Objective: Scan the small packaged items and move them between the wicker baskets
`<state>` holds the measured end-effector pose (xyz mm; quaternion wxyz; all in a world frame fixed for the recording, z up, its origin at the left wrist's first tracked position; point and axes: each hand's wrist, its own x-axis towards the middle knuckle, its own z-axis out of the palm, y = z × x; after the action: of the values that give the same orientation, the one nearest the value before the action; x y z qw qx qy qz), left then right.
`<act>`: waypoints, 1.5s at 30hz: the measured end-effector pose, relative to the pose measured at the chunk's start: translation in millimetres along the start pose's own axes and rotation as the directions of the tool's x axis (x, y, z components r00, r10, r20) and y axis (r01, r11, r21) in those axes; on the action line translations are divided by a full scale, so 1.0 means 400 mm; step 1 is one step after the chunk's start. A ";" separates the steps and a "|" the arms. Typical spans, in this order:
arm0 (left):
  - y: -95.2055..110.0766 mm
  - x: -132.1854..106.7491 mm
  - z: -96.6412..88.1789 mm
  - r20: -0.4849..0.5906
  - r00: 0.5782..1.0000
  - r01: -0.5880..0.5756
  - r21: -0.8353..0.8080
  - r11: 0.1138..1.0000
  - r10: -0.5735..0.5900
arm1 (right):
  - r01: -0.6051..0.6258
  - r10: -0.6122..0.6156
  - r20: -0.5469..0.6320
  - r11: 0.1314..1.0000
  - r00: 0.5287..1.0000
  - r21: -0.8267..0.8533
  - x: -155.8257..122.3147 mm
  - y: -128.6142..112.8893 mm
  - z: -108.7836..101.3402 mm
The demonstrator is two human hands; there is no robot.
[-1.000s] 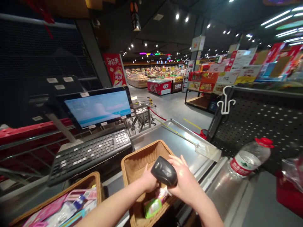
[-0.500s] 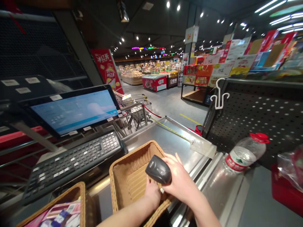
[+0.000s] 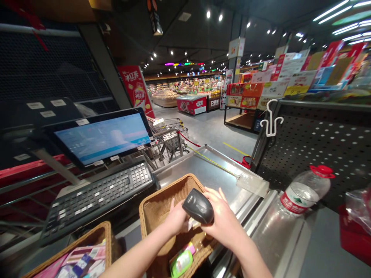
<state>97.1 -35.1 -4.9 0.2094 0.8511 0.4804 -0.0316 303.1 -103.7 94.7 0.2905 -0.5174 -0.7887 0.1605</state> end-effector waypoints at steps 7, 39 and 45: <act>-0.069 -0.144 -0.240 -0.389 0.921 0.018 0.119 0.993 0.030 | 0.049 -0.057 -0.121 0.997 0.991 -0.066 0.015 -0.017 0.015; -0.208 -0.507 -0.400 -0.555 0.830 0.185 0.174 0.967 -0.059 | 0.263 -0.257 0.108 0.964 0.960 -0.048 0.046 -0.339 0.075; -0.244 -0.560 -0.361 -0.542 0.835 0.209 0.154 0.966 -0.095 | 0.295 -0.288 0.145 0.955 0.947 -0.033 0.042 -0.364 0.100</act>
<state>-125.3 -115.4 151.7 -0.0238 0.8027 0.5797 0.1381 167.9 -146.5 149.2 0.2413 -0.3905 -0.8789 0.1297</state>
